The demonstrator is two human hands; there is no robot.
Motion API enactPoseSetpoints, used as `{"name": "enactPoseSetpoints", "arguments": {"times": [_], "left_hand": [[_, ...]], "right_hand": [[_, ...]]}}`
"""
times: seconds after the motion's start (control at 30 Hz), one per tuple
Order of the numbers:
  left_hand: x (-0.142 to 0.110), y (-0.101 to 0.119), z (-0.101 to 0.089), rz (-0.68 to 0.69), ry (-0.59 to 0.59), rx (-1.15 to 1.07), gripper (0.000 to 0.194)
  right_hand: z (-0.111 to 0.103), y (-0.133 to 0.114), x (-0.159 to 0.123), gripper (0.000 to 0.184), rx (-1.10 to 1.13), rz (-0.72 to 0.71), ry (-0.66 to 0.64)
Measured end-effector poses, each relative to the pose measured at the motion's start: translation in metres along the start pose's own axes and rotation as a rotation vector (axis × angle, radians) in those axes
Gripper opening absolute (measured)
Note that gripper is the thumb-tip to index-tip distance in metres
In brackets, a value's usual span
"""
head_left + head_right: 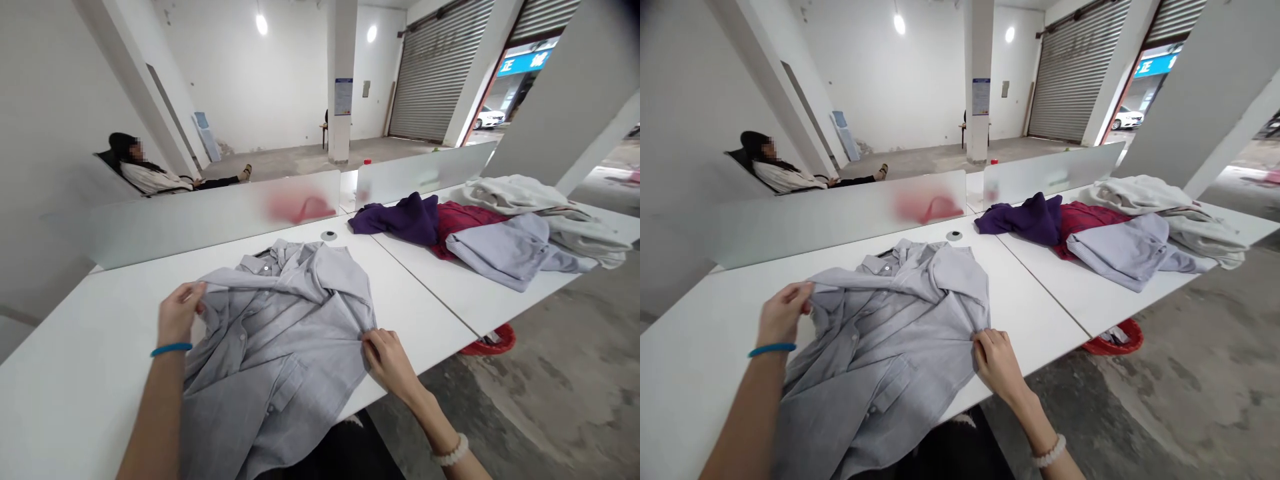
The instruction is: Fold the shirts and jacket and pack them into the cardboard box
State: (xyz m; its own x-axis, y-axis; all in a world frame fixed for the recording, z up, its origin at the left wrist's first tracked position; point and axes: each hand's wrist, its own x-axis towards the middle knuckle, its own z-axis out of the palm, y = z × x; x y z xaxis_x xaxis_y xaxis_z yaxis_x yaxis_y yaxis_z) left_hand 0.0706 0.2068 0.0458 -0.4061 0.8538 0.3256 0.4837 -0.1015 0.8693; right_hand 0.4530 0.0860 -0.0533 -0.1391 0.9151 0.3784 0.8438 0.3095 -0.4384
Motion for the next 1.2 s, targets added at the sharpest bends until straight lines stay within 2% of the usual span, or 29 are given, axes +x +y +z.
{"name": "enactPoseSetpoints", "arguments": {"times": [0.07,0.17,0.27,0.33,0.4,0.47,0.53,0.57,0.63,0.67,0.73,0.83,0.9,1.0,1.07,1.2], "left_hand": [[-0.004,-0.020,-0.036,-0.090,0.140,-0.117,0.042],[-0.035,-0.057,-0.083,-0.228,0.258,-0.141,0.039],[-0.078,-0.093,-0.110,-0.398,0.223,-0.025,0.034],[-0.101,-0.104,-0.116,-0.404,0.170,0.064,0.033],[-0.111,-0.099,-0.111,-0.265,0.138,0.209,0.031],[-0.111,-0.080,-0.097,0.009,0.177,0.399,0.030],[-0.103,-0.054,-0.075,0.306,0.186,0.539,0.033],[-0.097,-0.042,-0.062,0.407,0.129,0.565,0.035],[-0.085,-0.023,-0.033,0.508,-0.115,0.573,0.039],[-0.079,-0.018,-0.019,0.516,-0.225,0.577,0.040],[-0.071,-0.016,0.005,0.455,-0.344,0.580,0.039],[-0.067,-0.026,0.027,0.234,-0.332,0.497,0.035],[-0.068,-0.035,0.030,0.135,-0.263,0.422,0.035],[-0.070,-0.046,0.029,0.076,-0.146,0.334,0.035],[-0.067,-0.052,0.026,0.031,-0.062,0.251,0.036],[-0.046,-0.058,0.007,-0.089,0.147,0.047,0.033]], "right_hand": [[-0.003,-0.004,-0.004,0.015,0.010,0.015,-0.062],[-0.008,-0.008,-0.007,0.015,-0.005,0.042,-0.187],[-0.017,-0.012,0.003,0.019,0.015,0.063,-0.275],[-0.022,-0.018,0.024,0.022,0.021,0.031,-0.240],[-0.023,-0.028,0.057,0.024,0.005,-0.060,-0.170],[-0.014,-0.041,0.099,0.026,-0.022,-0.183,-0.154],[0.003,-0.057,0.143,0.029,-0.046,-0.313,-0.204],[0.013,-0.065,0.163,0.032,-0.060,-0.358,-0.224],[0.035,-0.079,0.196,0.043,-0.113,-0.376,-0.252],[0.045,-0.085,0.208,0.049,-0.153,-0.357,-0.294],[0.060,-0.095,0.222,0.053,-0.241,-0.312,-0.432],[0.067,-0.103,0.224,0.035,-0.301,-0.311,-0.600],[0.060,-0.101,0.221,0.025,-0.286,-0.335,-0.601],[0.034,-0.092,0.218,0.027,-0.268,-0.344,-0.547],[0.009,-0.082,0.222,0.028,-0.224,-0.304,-0.449],[-0.051,-0.049,0.241,0.027,0.024,-0.105,-0.063]]}}
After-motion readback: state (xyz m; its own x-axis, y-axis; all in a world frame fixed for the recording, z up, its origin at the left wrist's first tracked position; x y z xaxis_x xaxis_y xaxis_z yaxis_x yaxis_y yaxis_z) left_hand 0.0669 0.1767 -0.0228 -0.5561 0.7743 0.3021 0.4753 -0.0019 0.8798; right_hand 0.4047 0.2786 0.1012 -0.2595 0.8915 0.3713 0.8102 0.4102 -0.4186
